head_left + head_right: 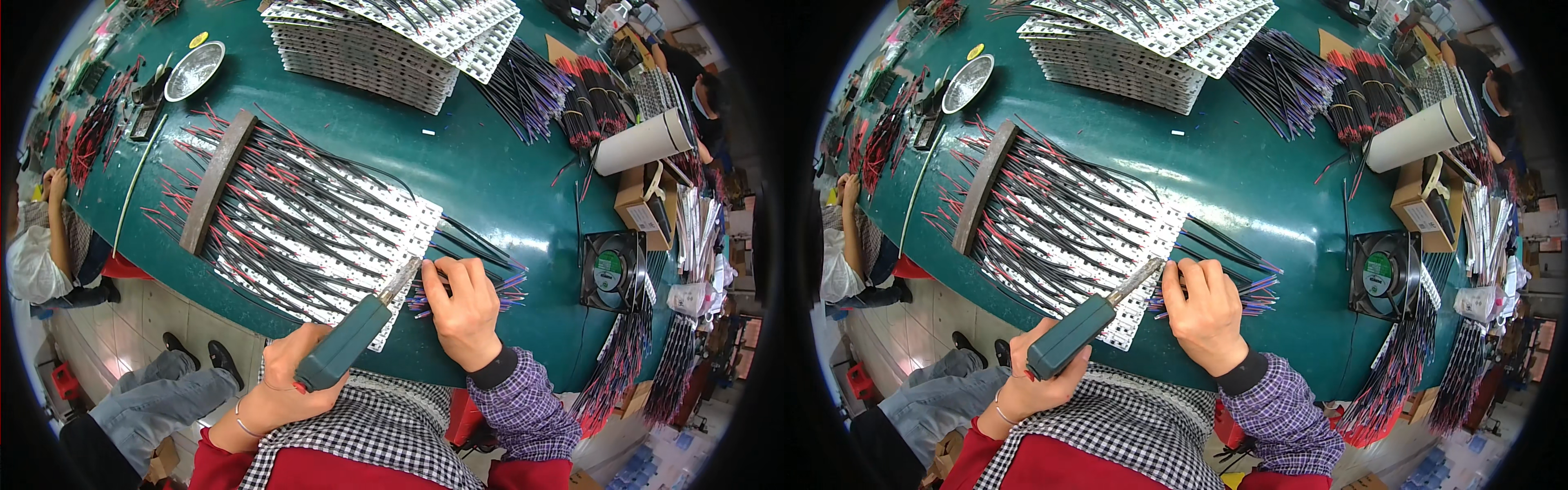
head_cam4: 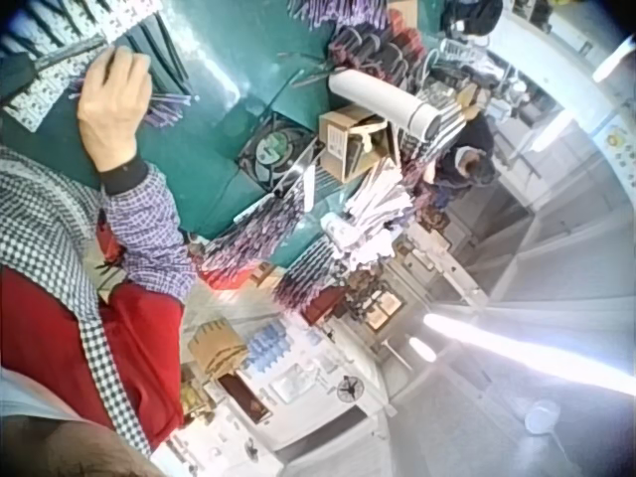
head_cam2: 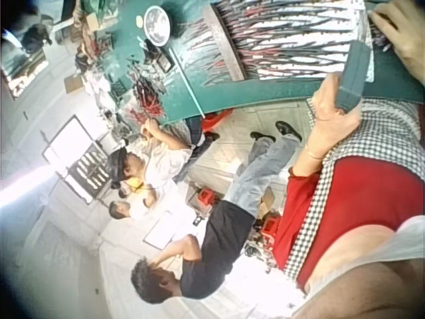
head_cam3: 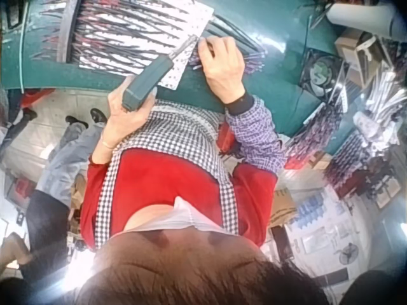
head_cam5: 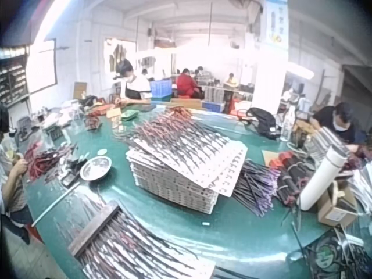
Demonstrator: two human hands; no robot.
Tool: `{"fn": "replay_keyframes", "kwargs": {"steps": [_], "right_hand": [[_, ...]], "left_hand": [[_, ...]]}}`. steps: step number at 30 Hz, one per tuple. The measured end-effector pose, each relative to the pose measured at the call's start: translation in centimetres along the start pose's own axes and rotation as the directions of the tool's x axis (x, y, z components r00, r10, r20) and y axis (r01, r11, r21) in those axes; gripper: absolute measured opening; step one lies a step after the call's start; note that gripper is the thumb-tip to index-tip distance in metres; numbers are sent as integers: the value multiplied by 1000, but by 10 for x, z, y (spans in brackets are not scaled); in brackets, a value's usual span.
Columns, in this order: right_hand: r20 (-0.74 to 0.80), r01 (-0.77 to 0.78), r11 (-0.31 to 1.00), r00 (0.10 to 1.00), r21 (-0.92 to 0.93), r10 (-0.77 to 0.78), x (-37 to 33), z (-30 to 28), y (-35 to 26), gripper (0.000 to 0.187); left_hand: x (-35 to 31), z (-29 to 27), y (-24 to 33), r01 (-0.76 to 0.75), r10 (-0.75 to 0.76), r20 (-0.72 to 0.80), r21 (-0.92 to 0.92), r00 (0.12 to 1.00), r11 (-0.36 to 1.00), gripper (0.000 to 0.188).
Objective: The person solders wire connections on circuit boards using a handheld soldering iron and aligns the wires across the boards by hand and with a stick.
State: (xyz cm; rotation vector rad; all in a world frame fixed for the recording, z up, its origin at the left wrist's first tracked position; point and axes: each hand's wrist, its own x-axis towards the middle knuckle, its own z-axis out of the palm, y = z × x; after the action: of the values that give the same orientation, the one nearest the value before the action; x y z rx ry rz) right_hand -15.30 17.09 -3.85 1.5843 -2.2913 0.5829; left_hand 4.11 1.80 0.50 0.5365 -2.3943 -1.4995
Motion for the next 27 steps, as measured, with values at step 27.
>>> {"fn": "replay_keyframes", "kwargs": {"steps": [27], "right_hand": [[46,-68,994,997,82,64,-6,-8,-6,39]], "left_hand": [[-15,-8,-9,-176,175,20,221,984,959,22]]}}
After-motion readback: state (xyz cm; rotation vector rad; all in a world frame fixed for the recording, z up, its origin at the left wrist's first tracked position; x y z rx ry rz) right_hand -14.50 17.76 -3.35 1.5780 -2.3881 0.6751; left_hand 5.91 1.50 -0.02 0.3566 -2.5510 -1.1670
